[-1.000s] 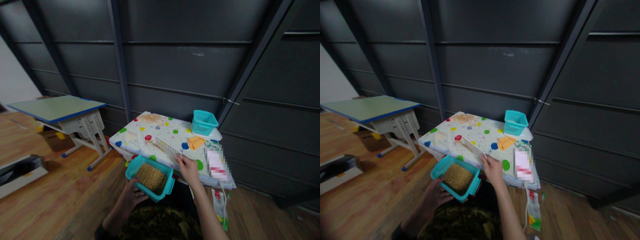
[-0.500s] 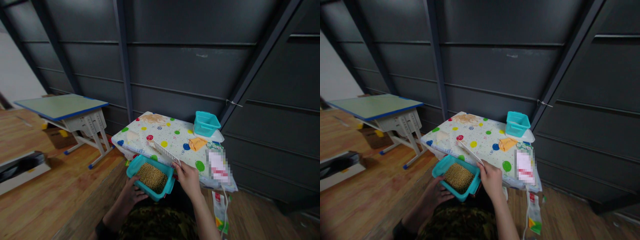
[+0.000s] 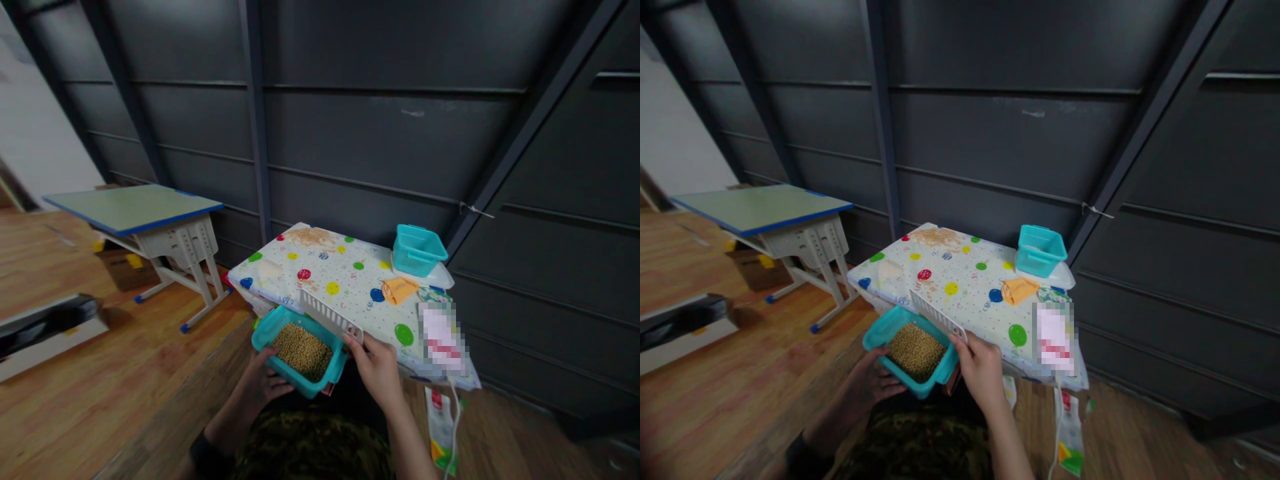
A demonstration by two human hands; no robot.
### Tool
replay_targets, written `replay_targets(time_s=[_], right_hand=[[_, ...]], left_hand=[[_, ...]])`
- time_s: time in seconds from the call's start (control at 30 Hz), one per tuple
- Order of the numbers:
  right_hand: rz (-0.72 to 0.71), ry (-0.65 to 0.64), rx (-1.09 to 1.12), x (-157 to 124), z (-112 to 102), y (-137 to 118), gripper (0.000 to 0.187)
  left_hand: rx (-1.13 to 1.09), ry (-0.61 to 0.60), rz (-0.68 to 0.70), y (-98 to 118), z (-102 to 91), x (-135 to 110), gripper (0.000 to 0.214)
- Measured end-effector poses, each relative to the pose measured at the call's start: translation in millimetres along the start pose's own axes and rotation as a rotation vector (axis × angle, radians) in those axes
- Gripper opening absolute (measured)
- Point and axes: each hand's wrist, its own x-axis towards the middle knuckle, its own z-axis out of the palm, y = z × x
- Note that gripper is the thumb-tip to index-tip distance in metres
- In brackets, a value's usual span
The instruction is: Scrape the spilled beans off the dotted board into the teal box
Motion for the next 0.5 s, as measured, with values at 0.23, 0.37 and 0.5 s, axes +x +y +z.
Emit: replay_targets(time_s=[0.23,0.37,0.5], right_hand=[[0.031,0.184,-0.188,18.8,10.3,15.1,0.054],[0.002,0.153,-0.319,38.7,23.1,27.3,0.053],[-0.032,0.076,-0.325,42.0,31.9,33.0,0.041]], left_hand=[[-0.007,0.016,-0.011,-0.6,-3.3,5.9,0.041],[-0.016,0.009,0.005,0.3,-5.6,4.6,0.04],[-0.031,-0.004,0.036,0.9,-9.1,2.3,0.04]])
